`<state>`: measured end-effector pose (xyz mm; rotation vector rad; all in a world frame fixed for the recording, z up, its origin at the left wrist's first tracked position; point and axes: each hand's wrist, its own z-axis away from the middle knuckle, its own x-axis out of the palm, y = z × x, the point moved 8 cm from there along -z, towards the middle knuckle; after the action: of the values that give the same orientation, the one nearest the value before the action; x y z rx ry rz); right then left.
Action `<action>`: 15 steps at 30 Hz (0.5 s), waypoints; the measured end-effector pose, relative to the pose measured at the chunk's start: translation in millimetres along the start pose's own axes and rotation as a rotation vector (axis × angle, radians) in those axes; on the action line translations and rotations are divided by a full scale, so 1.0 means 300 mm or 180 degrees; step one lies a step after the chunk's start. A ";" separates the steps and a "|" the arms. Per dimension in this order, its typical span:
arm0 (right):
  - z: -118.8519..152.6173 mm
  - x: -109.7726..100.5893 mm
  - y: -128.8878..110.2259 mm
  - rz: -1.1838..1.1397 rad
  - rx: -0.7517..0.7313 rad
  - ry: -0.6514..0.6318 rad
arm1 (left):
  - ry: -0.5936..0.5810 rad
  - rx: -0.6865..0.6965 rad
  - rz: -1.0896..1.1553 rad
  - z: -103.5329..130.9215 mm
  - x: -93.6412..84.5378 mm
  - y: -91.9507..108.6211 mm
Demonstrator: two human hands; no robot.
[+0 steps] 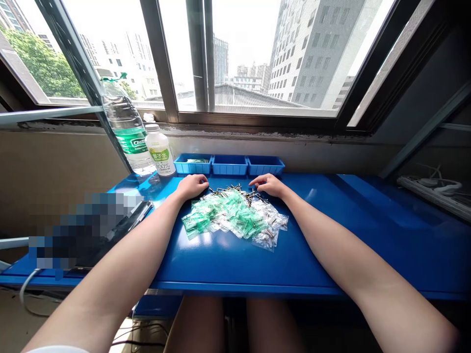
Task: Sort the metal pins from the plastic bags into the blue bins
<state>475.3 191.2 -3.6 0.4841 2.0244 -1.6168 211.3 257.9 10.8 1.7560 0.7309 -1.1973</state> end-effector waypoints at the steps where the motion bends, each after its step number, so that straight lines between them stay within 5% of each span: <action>1: -0.001 0.001 -0.001 0.0033 0.0003 -0.0051 | 0.0005 -0.0002 -0.0004 0.001 -0.001 0.001; 15: -0.002 -0.025 0.042 -0.0048 0.0418 -0.0144 | 0.0021 -0.0019 -0.0002 0.002 0.001 -0.003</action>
<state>488.5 195.0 -9.1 0.4760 1.9015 -1.7618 210.3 257.7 10.1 1.7557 0.7383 -1.1893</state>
